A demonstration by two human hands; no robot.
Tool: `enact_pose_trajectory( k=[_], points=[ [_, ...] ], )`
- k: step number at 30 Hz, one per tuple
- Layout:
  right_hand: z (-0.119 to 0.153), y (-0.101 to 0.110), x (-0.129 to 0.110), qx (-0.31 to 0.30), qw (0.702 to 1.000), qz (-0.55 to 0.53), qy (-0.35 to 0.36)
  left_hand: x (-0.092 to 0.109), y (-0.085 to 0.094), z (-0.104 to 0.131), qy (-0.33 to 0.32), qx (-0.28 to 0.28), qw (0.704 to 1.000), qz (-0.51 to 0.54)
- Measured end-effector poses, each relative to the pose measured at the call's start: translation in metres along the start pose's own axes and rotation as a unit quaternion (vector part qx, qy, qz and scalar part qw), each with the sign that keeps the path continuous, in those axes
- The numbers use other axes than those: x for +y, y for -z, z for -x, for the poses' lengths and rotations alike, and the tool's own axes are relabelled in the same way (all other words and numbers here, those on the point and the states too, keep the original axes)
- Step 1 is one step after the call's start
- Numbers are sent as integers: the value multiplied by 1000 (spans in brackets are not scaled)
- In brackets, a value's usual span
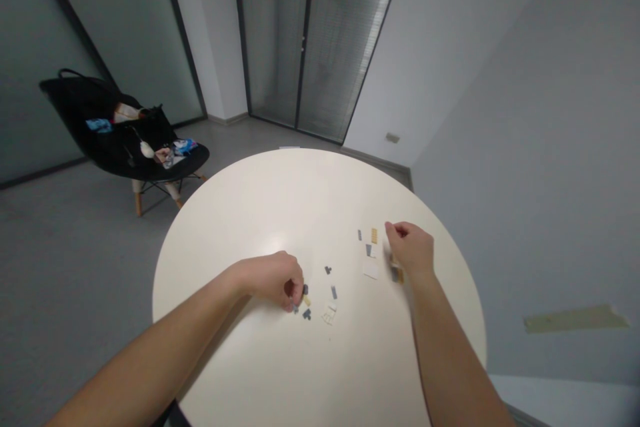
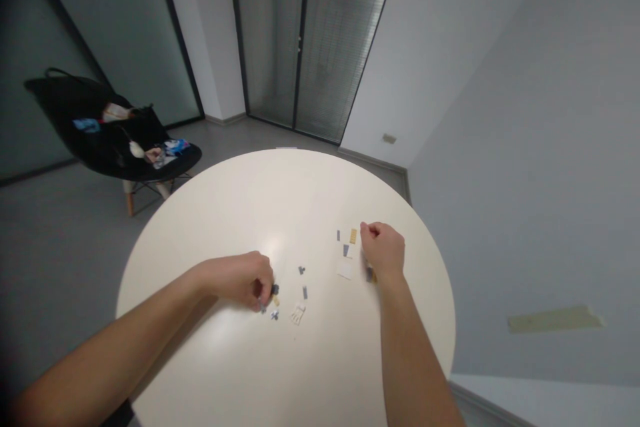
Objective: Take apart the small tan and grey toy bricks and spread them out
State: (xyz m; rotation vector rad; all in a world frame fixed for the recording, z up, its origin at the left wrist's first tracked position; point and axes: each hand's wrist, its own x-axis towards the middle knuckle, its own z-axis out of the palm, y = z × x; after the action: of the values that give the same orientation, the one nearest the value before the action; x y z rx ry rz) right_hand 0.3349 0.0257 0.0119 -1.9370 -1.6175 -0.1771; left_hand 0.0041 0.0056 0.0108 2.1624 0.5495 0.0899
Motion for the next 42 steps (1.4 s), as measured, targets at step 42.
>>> enact_pose_trajectory(
  k=[42],
  points=[
    [61,4,-110,-65,905,-159,389,-7,-9,-29,-26,320,810,491]
  ],
)
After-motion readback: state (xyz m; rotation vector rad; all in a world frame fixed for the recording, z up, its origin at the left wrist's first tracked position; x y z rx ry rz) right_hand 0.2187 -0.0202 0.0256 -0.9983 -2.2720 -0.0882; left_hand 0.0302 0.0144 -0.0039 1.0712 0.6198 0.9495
